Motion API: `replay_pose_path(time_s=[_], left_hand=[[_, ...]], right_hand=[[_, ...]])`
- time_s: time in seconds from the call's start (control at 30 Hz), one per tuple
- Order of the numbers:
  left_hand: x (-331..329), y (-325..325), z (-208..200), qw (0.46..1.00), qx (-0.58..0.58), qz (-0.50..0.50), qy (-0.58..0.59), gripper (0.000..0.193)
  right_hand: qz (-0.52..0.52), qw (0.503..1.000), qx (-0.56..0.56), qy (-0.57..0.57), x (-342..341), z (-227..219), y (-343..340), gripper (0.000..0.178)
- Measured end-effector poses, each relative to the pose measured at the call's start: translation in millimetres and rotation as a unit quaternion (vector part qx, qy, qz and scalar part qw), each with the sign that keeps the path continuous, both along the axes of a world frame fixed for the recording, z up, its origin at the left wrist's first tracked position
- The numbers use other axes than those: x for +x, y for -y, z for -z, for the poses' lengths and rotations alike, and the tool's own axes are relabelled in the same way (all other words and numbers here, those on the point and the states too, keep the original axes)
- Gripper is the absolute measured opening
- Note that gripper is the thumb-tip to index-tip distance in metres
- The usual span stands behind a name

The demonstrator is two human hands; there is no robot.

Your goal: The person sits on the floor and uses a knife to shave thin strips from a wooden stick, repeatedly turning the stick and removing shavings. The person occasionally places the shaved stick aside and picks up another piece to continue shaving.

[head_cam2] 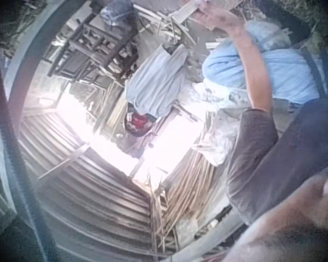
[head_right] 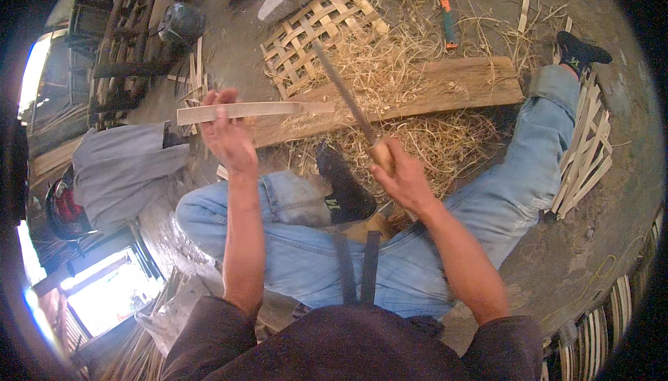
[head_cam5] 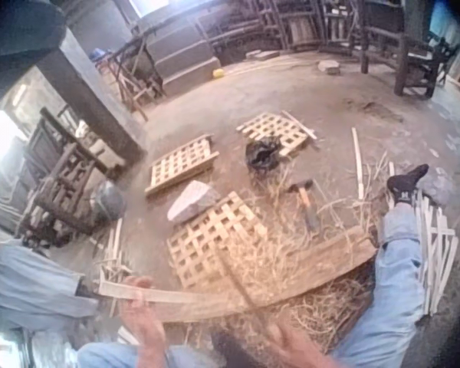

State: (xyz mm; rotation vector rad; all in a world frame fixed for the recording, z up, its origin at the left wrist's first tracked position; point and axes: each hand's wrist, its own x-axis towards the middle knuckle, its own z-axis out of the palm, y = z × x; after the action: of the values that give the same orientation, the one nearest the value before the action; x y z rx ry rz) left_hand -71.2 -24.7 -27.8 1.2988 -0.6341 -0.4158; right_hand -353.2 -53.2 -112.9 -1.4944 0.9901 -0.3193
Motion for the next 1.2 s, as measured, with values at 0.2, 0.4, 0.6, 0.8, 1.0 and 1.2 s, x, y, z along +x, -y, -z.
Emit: replay_pose_path(time_s=[0.2, 0.4, 0.6, 0.8, 1.0, 1.2], left_hand=[[-3, 3, -33, 0.989, -0.138, -0.047, 0.040, 0.041], [3, -7, -28, 0.979, -0.200, -0.026, 0.014, 0.032], [-14, 3, -31, 0.975, -0.143, -0.100, 0.141, 0.038], [-37, 30, -35, 0.975, -0.152, -0.109, 0.122, 0.047], [-47, 63, -34, 0.966, -0.174, -0.074, 0.176, 0.048], [-56, 72, -39, 0.976, -0.144, -0.058, 0.152, 0.049]], right_hand=[[-0.084, 0.994, -0.064, 0.029, 37, -11, -38, 0.052], [-0.111, 0.993, -0.003, -0.029, 63, -23, -40, 0.051], [-0.103, 0.990, -0.011, -0.099, 76, -13, -34, 0.040], [-0.074, 0.994, -0.074, 0.008, 80, -42, -36, 0.032], [-0.044, 0.992, -0.019, -0.117, 78, -5, -17, 0.038], [0.000, 0.997, -0.058, -0.045, 78, -24, -21, 0.041]])
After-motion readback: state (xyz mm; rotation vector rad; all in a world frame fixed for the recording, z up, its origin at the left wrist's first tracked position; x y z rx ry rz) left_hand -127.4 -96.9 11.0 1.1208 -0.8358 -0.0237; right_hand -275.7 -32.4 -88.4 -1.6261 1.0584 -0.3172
